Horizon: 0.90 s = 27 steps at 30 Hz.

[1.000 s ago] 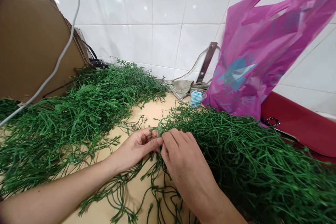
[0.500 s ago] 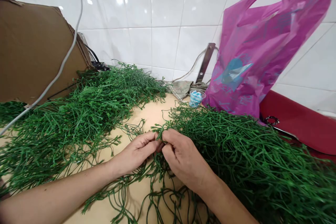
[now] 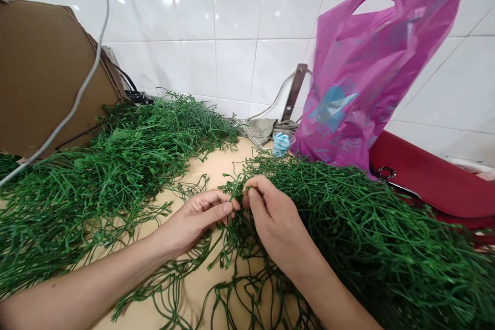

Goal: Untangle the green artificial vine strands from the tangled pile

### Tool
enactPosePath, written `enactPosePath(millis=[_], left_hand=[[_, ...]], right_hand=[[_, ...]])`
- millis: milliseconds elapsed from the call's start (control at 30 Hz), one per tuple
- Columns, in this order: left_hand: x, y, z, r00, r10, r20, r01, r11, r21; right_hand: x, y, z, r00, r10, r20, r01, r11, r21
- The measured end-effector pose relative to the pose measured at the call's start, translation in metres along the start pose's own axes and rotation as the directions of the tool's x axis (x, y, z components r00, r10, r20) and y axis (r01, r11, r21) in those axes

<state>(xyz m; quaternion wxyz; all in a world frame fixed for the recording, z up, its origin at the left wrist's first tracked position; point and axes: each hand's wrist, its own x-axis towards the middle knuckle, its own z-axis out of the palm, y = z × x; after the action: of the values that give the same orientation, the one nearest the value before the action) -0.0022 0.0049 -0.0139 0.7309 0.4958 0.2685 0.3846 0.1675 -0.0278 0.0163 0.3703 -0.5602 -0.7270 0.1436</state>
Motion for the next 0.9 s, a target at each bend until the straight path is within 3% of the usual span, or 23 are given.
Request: enactPosePath(millis=[67,167,300,367,533,700,900], left_hand=[[-0.001,-0.001,-0.001,1.0,-0.001,0.013,0.001,1.0,-0.019],[-0.001,-0.002,-0.004,1.0,-0.01,-0.024,0.008,0.997,-0.08],[-0.002,-0.004,-0.005,1.0,-0.015,-0.027,0.014,0.998,-0.066],[-0.001,-0.004,-0.003,1.0,-0.023,-0.007,0.023,1.0,-0.016],[0.007,-0.007,0.004,0.999,-0.018,-0.046,0.019,0.999,0.027],[0.008,-0.007,0.005,0.997,-0.003,-0.077,0.008,0.998,0.067],[-0.009,0.003,0.004,0.999,0.023,0.03,-0.027,0.992,0.124]], right_hand=[[-0.001,0.003,0.002,0.99,-0.137,-0.02,0.13,0.969,-0.208],[-0.002,0.006,0.001,0.933,-0.357,0.041,0.335,0.823,-0.459],[0.0,0.009,-0.009,0.913,-0.383,0.142,0.397,0.754,-0.522],[0.002,0.01,-0.012,0.931,-0.344,0.122,0.354,0.766,-0.537],[0.007,0.011,-0.002,0.974,-0.204,-0.095,0.119,0.826,-0.551],[0.011,0.019,0.007,0.987,-0.077,-0.14,-0.001,0.872,-0.49],[0.016,0.043,-0.032,0.963,0.061,-0.261,-0.163,0.906,-0.391]])
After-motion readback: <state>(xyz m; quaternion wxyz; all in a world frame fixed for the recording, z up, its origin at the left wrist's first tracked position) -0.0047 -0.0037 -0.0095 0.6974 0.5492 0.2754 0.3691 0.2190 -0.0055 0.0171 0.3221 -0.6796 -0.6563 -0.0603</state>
